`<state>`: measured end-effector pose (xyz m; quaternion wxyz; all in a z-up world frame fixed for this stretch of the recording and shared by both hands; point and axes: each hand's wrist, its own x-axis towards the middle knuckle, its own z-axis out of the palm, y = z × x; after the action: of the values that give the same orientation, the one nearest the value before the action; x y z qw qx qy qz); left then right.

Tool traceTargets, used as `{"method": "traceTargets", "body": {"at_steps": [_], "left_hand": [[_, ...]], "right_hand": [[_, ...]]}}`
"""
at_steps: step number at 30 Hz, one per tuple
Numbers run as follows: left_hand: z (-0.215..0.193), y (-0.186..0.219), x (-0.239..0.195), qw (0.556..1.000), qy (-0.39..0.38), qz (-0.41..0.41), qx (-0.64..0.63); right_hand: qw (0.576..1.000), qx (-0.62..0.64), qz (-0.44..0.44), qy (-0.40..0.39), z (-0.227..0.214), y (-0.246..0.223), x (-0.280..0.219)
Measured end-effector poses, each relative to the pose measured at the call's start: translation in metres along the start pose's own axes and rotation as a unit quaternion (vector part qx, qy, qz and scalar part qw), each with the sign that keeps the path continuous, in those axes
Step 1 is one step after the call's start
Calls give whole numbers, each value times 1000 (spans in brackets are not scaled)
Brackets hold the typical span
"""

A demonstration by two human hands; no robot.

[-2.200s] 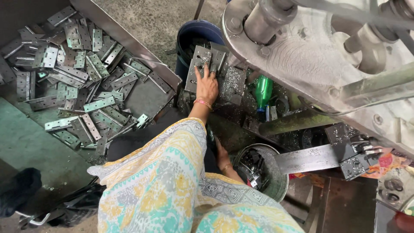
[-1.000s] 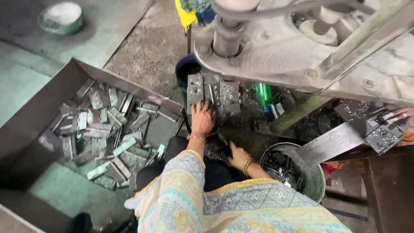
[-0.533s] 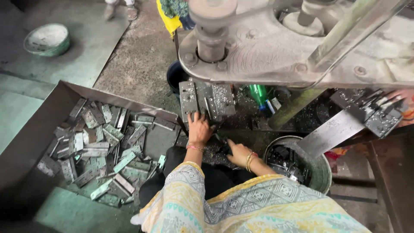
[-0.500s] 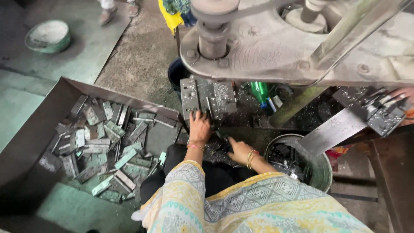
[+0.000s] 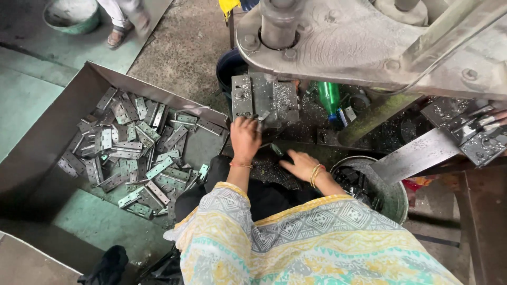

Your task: The person picks up metal hinges one at a time, places them onto a machine for processing, and then drops the finished pieces into a metal bin.

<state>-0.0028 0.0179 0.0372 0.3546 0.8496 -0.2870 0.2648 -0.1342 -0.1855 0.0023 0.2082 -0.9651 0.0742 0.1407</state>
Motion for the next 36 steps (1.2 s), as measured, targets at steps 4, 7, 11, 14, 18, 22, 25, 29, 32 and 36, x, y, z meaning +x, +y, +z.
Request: {"method": "traceTargets", "body": {"at_steps": [4, 7, 11, 14, 18, 22, 25, 29, 32, 36], "left_hand": [[16, -17, -5, 977, 36, -160, -135], [39, -30, -7, 938, 63, -218, -263], [66, -37, -7, 841, 4, -331, -428], [58, -30, -1, 899, 16, -298, -320], [25, -11, 13, 981, 45, -188, 13], [36, -8, 4, 994, -19, -96, 50], [46, -4, -1, 987, -117, -62, 95], [59, -6, -6, 961, -198, -32, 189], [74, -12, -4, 945, -226, -28, 236], [84, -15, 5, 940, -238, -43, 240]], "right_hand": [[993, 61, -38, 91, -21, -7, 21], [949, 275, -17, 151, -18, -3, 49], [810, 552, -31, 195, -12, 13, 77], [816, 494, -90, 286, -24, 11, 82], [939, 78, -126, 309, -65, -51, 56], [962, -26, -158, 223, -27, -36, 88], [944, -46, -208, 251, -10, -26, 106], [967, -20, -137, 213, -48, -52, 54], [988, -39, -74, 130, -66, -62, 4], [995, -98, 11, -5, -50, -55, -33]]}}
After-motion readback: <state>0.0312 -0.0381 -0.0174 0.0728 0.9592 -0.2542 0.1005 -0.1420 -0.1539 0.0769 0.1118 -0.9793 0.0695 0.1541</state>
